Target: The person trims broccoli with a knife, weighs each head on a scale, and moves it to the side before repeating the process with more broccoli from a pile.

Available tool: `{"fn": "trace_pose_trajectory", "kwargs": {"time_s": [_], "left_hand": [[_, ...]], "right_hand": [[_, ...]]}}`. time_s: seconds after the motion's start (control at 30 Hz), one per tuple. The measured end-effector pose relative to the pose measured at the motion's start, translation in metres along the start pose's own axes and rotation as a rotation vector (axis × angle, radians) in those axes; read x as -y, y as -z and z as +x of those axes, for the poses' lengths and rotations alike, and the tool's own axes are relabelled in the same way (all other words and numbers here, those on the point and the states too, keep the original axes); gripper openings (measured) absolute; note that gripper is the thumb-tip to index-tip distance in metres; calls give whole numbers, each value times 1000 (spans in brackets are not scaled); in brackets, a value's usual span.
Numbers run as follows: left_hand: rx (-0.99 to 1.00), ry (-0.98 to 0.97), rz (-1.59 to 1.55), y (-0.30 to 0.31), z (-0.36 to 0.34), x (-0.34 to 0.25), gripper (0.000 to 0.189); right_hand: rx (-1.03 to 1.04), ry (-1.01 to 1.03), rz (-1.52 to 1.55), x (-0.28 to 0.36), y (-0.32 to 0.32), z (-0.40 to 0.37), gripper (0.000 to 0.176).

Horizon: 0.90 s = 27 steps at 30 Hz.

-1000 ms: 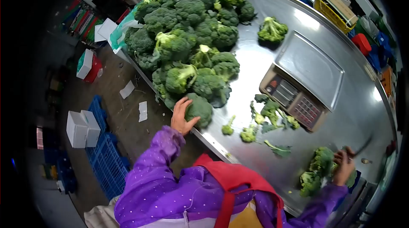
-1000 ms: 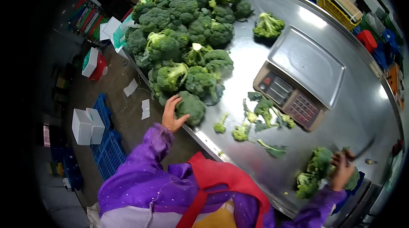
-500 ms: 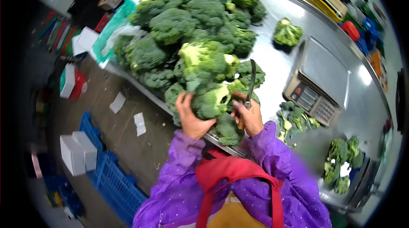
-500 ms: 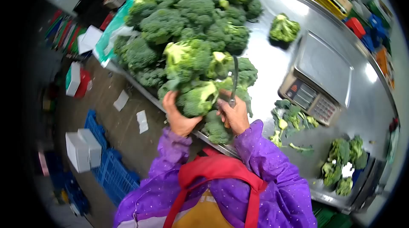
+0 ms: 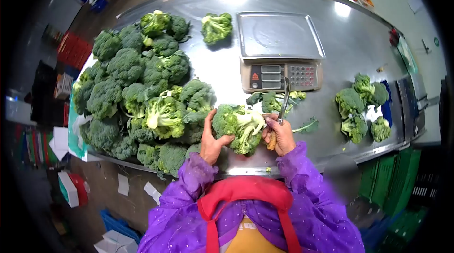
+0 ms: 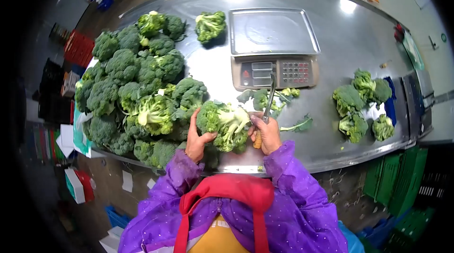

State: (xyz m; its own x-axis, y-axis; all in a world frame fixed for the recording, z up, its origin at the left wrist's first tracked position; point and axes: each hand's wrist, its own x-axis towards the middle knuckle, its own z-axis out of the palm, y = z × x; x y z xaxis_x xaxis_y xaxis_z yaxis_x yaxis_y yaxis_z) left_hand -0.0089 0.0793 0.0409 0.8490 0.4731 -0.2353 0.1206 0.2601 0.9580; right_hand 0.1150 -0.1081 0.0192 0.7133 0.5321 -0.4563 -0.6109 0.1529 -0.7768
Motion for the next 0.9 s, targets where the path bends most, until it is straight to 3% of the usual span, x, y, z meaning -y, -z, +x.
{"fn": "trace_pose_trajectory", "kwargs": {"time_s": [0.07,0.1,0.2,0.23,0.33,0.5,0.77,0.87,0.9], "left_hand": [[8,266,-143,-15,1,-4,85],[6,241,-181,-15,5,18,80],[-22,443,-347,-23,15,30,73],[-34,446,-324,-26,17,30,74],[-47,391,-241,-30,26,29,77],[-49,190,-78,-29,40,37,86],[-122,71,156,-35,49,62,103],[-94,-21,388,-37,52,66,91],[-126,-9,266,-40,53,67,91]], "right_hand": [[-91,40,-33,-1,12,-7,24],[-131,52,-206,4,20,-11,17],[-251,773,-927,14,29,-17,15],[-201,553,-848,22,21,-27,15],[-138,484,-1139,8,22,-20,16],[-132,221,-1181,-8,27,-11,18],[-127,149,-1175,-22,27,-6,21],[-122,135,-1216,-24,27,-6,22],[-134,146,-1222,-21,24,-9,23]]}}
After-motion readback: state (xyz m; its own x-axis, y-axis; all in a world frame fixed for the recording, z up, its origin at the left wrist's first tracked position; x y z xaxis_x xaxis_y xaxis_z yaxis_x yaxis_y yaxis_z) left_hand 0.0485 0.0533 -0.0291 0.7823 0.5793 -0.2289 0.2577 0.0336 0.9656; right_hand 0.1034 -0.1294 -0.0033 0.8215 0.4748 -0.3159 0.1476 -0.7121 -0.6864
